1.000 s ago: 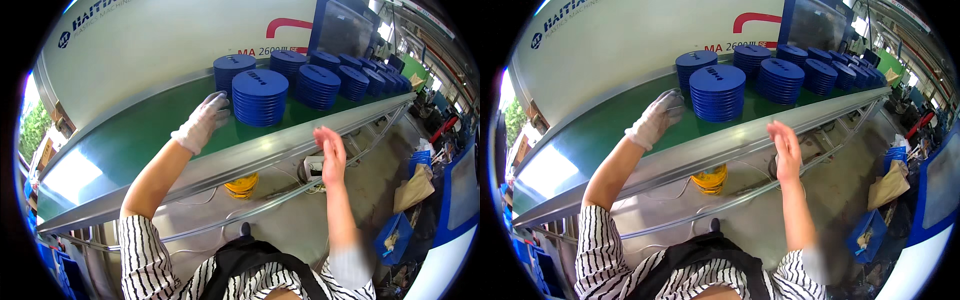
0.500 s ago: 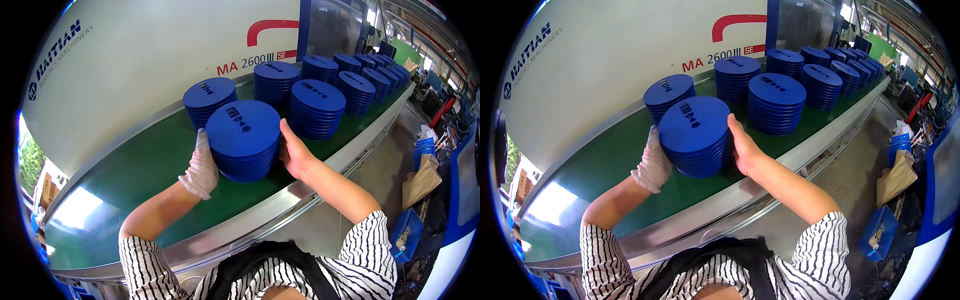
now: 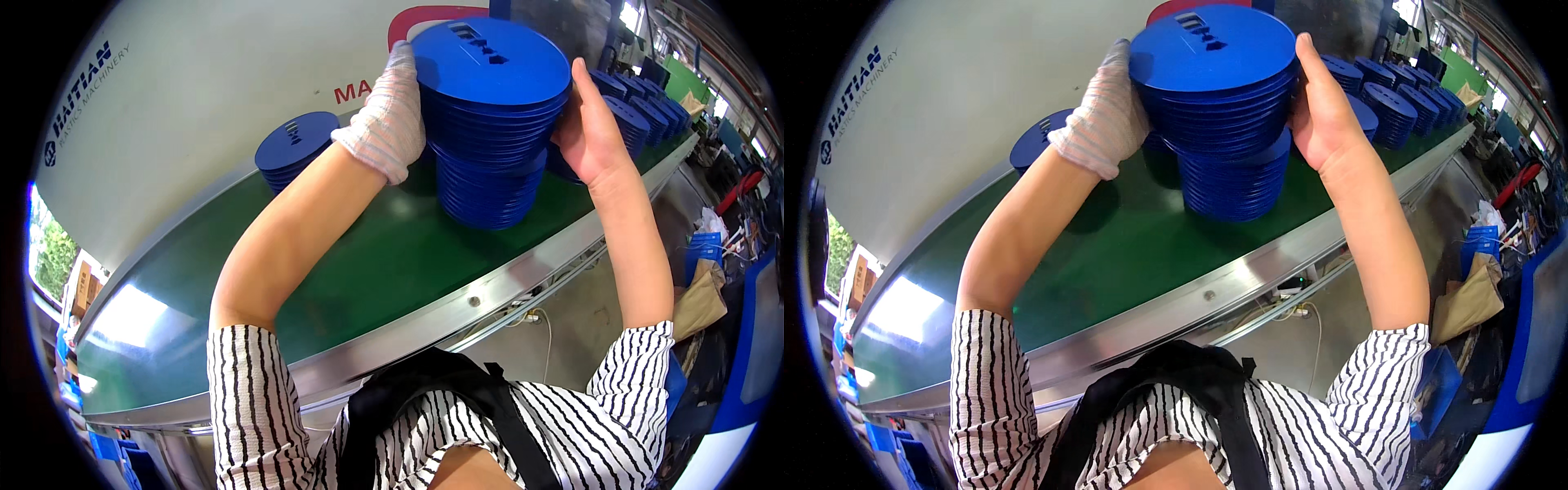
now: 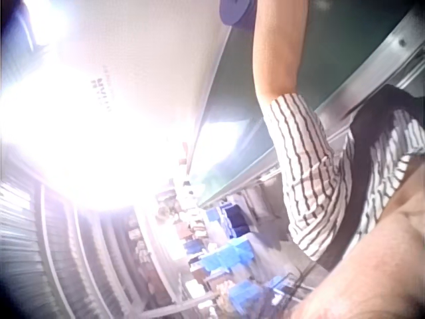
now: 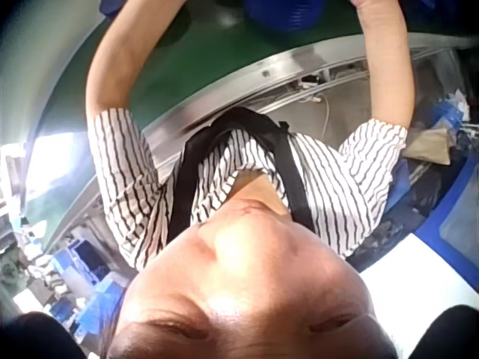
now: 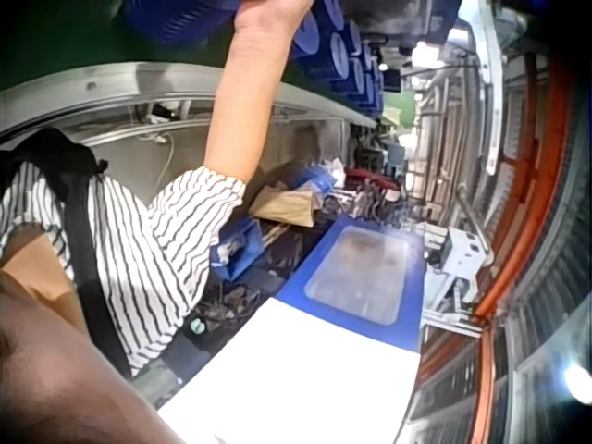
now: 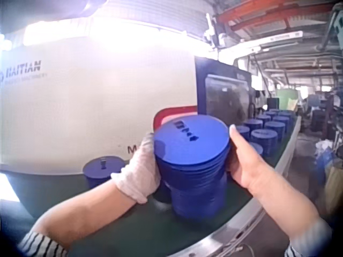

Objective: The person picks up stacks of blue plastic lids from a green conveyor belt and places them onto a metal table. They continue to gather the lids into larger stacks on the table throughout the video.

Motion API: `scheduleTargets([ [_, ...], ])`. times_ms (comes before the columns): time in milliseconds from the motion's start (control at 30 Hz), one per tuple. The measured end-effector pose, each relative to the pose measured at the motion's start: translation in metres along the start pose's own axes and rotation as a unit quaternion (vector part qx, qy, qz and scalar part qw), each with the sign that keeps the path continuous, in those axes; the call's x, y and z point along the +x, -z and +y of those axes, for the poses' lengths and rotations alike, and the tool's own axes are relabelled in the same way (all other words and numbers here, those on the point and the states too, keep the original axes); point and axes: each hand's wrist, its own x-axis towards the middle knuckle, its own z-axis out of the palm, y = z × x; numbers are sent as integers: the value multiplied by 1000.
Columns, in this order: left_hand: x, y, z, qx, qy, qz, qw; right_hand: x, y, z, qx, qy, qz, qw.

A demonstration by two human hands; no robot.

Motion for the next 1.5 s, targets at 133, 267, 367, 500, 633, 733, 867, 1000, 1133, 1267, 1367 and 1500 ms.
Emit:
scheduleTargets([
  [133,-5,13,-2,-189,85,-67,976,10,37,21,-56,-126,-41,990],
  [267,-45,28,-11,-422,-158,-29,892,12,73,48,-108,-102,-79,986],
  [367,-25,30,-52,-551,-190,-78,809,20,111,84,-88,-162,-37,982],
  [500,-40,69,-46,71,-175,150,970,11,101,117,-13,-277,-88,957],
  [633,-28,46,-96,411,-293,306,807,-11,68,104,54,-274,-139,950],
  [733,-22,45,-108,550,-295,312,716,-29,59,70,119,-246,-190,943],
  [867,-16,17,-135,457,-352,352,738,-35,54,66,129,-242,-216,937],
  [1000,-42,-6,-156,452,-397,395,694,-51,36,56,152,-200,-282,926],
  [1133,-60,-41,-204,450,-455,396,658,-71,15,39,151,-211,-289,921],
  [1267,-78,-56,-266,450,-532,479,534,-98,-8,51,147,-258,-338,893],
  [1367,-119,-57,-324,474,-560,471,490,-131,-20,60,224,-245,-480,812],
  [1500,-159,-33,-404,457,-617,466,440,-183,-34,90,197,-272,-512,791],
])
